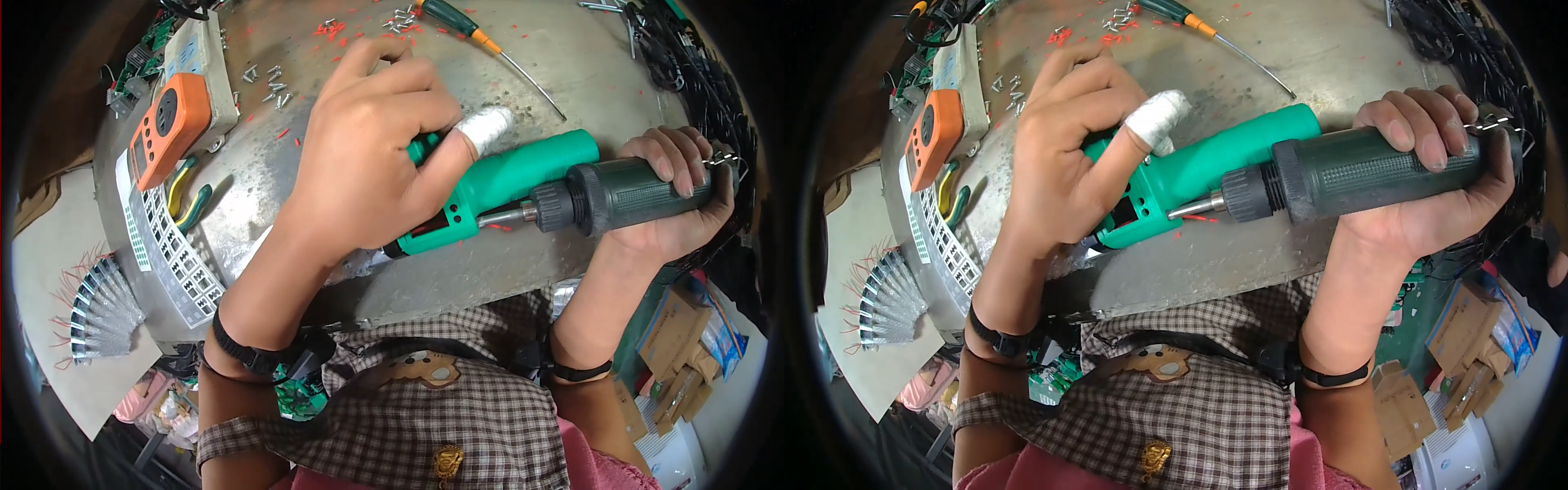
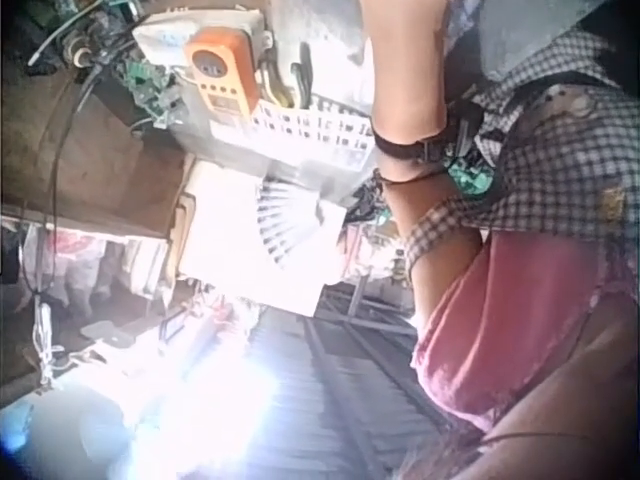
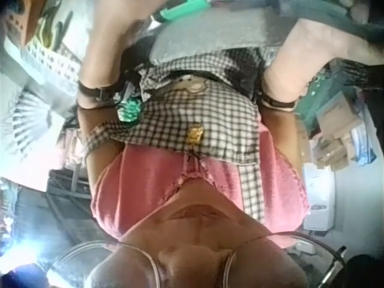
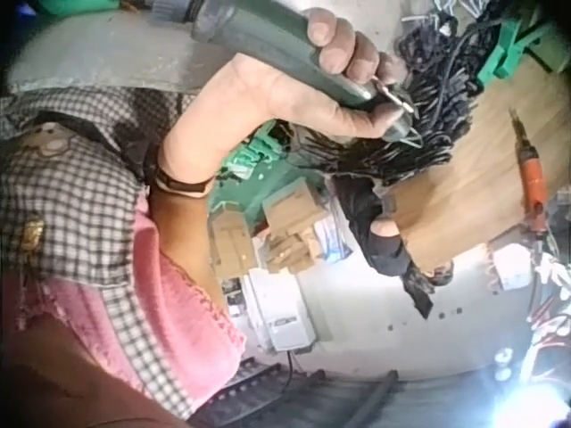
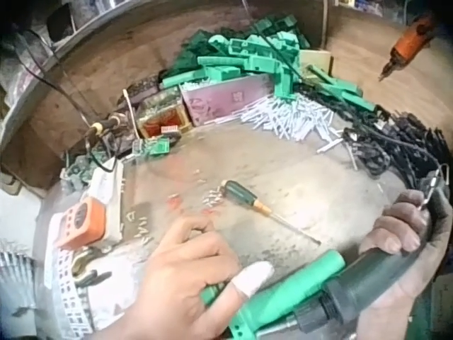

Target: Assembling the internal components and outer housing of a handheld green electronic device using various tools.

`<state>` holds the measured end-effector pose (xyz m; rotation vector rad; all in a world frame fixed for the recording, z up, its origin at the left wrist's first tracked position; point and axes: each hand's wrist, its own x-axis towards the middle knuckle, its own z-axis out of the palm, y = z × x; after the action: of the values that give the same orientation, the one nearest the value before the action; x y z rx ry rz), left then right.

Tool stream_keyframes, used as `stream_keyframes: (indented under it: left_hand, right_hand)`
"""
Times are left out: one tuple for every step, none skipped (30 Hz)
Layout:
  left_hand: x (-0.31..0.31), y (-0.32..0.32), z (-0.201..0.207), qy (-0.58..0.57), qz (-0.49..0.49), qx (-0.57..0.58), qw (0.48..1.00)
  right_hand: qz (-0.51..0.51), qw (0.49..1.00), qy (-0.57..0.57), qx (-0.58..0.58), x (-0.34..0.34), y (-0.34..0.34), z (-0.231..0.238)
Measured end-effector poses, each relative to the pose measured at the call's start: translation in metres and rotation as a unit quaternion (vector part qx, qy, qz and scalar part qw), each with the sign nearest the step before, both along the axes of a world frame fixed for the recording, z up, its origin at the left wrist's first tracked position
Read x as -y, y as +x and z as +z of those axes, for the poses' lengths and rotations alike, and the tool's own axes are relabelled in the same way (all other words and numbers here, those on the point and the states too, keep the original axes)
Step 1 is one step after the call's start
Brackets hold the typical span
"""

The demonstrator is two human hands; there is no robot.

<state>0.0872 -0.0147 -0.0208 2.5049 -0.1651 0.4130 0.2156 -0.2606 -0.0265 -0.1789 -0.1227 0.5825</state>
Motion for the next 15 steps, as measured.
stream_keyframes:
  left_hand:
    - [0.000,0.000,0.000,-0.005,0.008,0.013,1.000]
    - [0.000,0.000,0.000,-0.011,0.016,0.026,0.999]
    - [0.000,-0.001,-0.001,-0.008,0.018,0.028,0.999]
    - [0.000,-0.001,-0.002,-0.010,0.021,0.030,0.999]
    - [-0.001,-0.002,-0.002,-0.012,0.024,0.033,0.999]
    - [0.001,-0.002,0.000,-0.011,0.023,0.036,0.999]
    - [0.002,-0.003,0.002,-0.015,0.026,0.015,0.999]
    - [0.003,-0.004,0.004,-0.020,0.030,-0.005,0.999]
    - [0.003,-0.006,0.002,-0.014,0.028,0.000,0.999]
    - [0.003,-0.012,-0.003,-0.020,0.023,0.017,0.999]
    - [0.002,-0.016,-0.004,-0.026,0.018,0.035,0.999]
    - [0.006,-0.014,-0.001,-0.028,0.010,0.041,0.999]
    - [0.008,-0.016,0.000,-0.135,0.071,0.003,0.988]
    - [0.008,-0.017,-0.001,-0.241,0.130,-0.036,0.961]
    - [0.007,-0.017,-0.004,-0.198,0.131,-0.045,0.970]
  right_hand:
    - [-0.007,1.000,0.000,0.006,0.000,-0.001,0.002]
    - [-0.015,1.000,0.000,0.012,0.000,-0.002,0.004]
    - [-0.013,1.000,0.002,0.014,0.000,-0.004,0.003]
    - [-0.028,0.999,0.004,0.023,0.000,-0.008,0.000]
    - [-0.044,0.998,0.007,0.032,0.000,-0.011,0.000]
    - [-0.045,0.998,0.008,0.035,0.001,-0.013,0.004]
    - [-0.071,0.996,-0.030,0.036,0.003,-0.016,0.008]
    - [-0.098,0.992,-0.068,0.037,0.004,-0.019,0.013]
    - [-0.099,0.992,-0.063,0.041,0.001,-0.020,0.019]
    - [-0.097,0.989,-0.104,0.041,-0.004,-0.021,0.027]
    - [-0.094,0.984,-0.145,0.041,-0.008,-0.020,0.033]
    - [-0.103,0.983,-0.146,0.047,-0.003,-0.012,0.040]
    - [-0.082,0.983,-0.136,0.088,0.001,-0.001,0.039]
    - [-0.060,0.982,-0.127,0.129,0.002,0.009,0.037]
    - [-0.060,0.983,-0.086,0.148,-0.007,0.013,0.034]
